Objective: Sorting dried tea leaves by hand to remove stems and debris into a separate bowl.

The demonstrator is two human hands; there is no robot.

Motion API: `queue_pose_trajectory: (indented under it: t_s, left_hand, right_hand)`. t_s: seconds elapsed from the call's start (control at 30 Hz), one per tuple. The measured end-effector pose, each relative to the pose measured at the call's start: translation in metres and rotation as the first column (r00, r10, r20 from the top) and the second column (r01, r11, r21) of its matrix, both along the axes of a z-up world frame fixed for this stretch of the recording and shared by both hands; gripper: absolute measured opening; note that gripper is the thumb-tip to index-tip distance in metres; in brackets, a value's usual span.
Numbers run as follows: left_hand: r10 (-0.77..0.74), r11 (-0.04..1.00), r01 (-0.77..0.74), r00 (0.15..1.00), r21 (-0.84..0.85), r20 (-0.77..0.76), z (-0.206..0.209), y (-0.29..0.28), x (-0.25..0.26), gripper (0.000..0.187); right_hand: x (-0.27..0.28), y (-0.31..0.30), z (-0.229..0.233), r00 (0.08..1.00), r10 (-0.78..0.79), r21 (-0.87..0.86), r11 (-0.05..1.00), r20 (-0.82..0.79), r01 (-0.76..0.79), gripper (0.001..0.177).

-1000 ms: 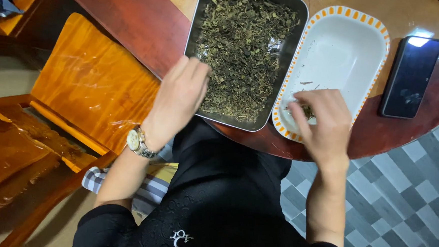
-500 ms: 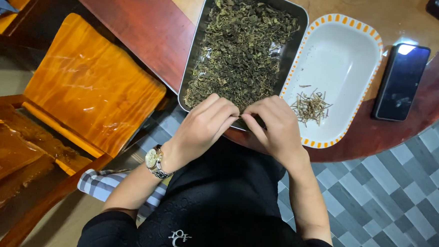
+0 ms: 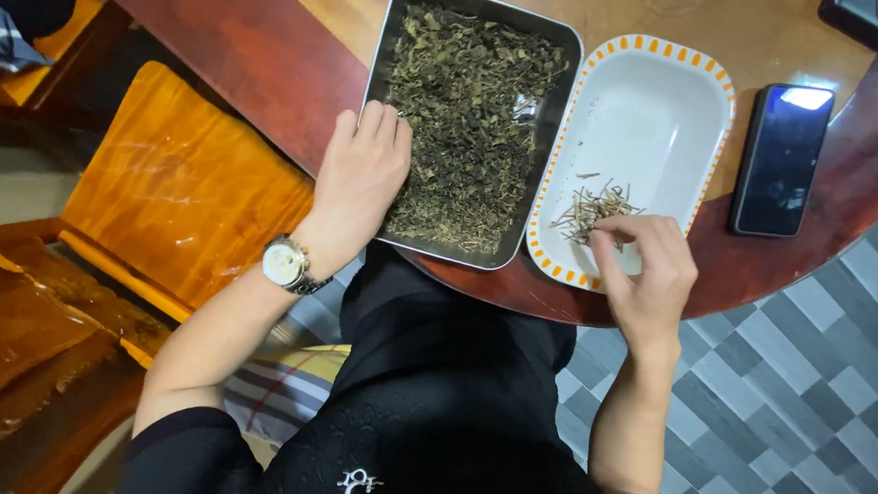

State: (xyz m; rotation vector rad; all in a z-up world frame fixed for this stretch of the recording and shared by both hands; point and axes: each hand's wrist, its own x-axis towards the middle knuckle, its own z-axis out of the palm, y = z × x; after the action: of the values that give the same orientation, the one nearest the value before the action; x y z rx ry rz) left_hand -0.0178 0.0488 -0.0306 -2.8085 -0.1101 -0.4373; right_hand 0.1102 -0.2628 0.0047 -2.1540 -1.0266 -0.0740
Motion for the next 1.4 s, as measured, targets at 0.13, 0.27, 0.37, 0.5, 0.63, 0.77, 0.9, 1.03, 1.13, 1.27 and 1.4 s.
queue_pose_trajectory:
  t_s: [0.13, 0.27, 0.37, 0.5, 0.63, 0.77, 0.9, 1.03, 1.13, 1.27, 1.4]
  left_hand:
    - [-0.041, 0.999, 0.041, 0.999, 0.0, 0.008, -0.005, 0.001, 0.011, 0.004]
    - [-0.093, 0.993, 0.09, 0.995, -0.077, -0.034, 0.004, 0.005, 0.019, 0.002]
    - [-0.12, 0.982, 0.112, 0.992, -0.155, -0.044, 0.019, 0.003, 0.032, 0.007]
    - [-0.167, 0.917, 0.124, 0.983, -0.379, -0.082, 0.044, -0.004, 0.058, 0.024]
    - [-0.238, 0.884, 0.183, 0.968, -0.43, -0.077, 0.04, 0.0, 0.081, 0.048]
    - [-0.284, 0.885, 0.21, 0.951, -0.416, -0.124, 0.028, 0.005, 0.091, 0.034]
    - [-0.283, 0.853, 0.173, 0.946, -0.492, -0.158, 0.054, 0.006, 0.082, 0.015]
    - [-0.285, 0.764, 0.167, 0.954, -0.623, -0.093, 0.079, 0.006, 0.055, 0.016]
    - [-0.269, 0.707, 0.183, 0.963, -0.683, -0.021, 0.078, 0.001, 0.035, 0.012]
    - [-0.221, 0.59, 0.186, 0.973, -0.786, 0.064, 0.062, -0.018, 0.01, 0.006]
    - [-0.183, 0.436, 0.175, 0.978, -0.883, 0.104, 0.054, -0.036, -0.006, 0.005]
  right_hand:
    - [-0.003, 0.0, -0.005, 0.999, -0.009, 0.033, 0.999, -0.032, 0.01, 0.009]
    - [-0.001, -0.002, -0.006, 0.999, -0.008, 0.054, 0.998, -0.043, 0.011, 0.008]
    - [-0.002, -0.004, -0.008, 0.998, -0.003, 0.055, 0.998, -0.055, 0.006, 0.007]
    - [-0.002, -0.002, -0.001, 0.998, 0.029, 0.018, 0.999, -0.055, -0.028, 0.005]
    - [-0.002, -0.003, -0.001, 0.998, 0.025, 0.022, 0.999, -0.061, -0.024, 0.006]
    - [-0.001, -0.003, 0.001, 0.998, 0.036, 0.022, 0.999, -0.052, -0.035, 0.005]
    - [0.004, -0.002, 0.003, 0.998, 0.05, 0.019, 0.999, -0.036, -0.049, 0.004]
    - [0.009, 0.016, 0.013, 0.995, 0.091, 0.039, 0.995, -0.035, -0.09, 0.005]
    - [0.011, 0.036, 0.01, 0.979, 0.202, 0.051, 0.978, 0.009, -0.202, 0.011]
    - [0.005, 0.066, 0.001, 0.968, 0.242, 0.037, 0.969, 0.073, -0.245, 0.02]
    - [-0.012, 0.091, -0.006, 0.923, 0.343, -0.052, 0.939, 0.177, -0.339, 0.023]
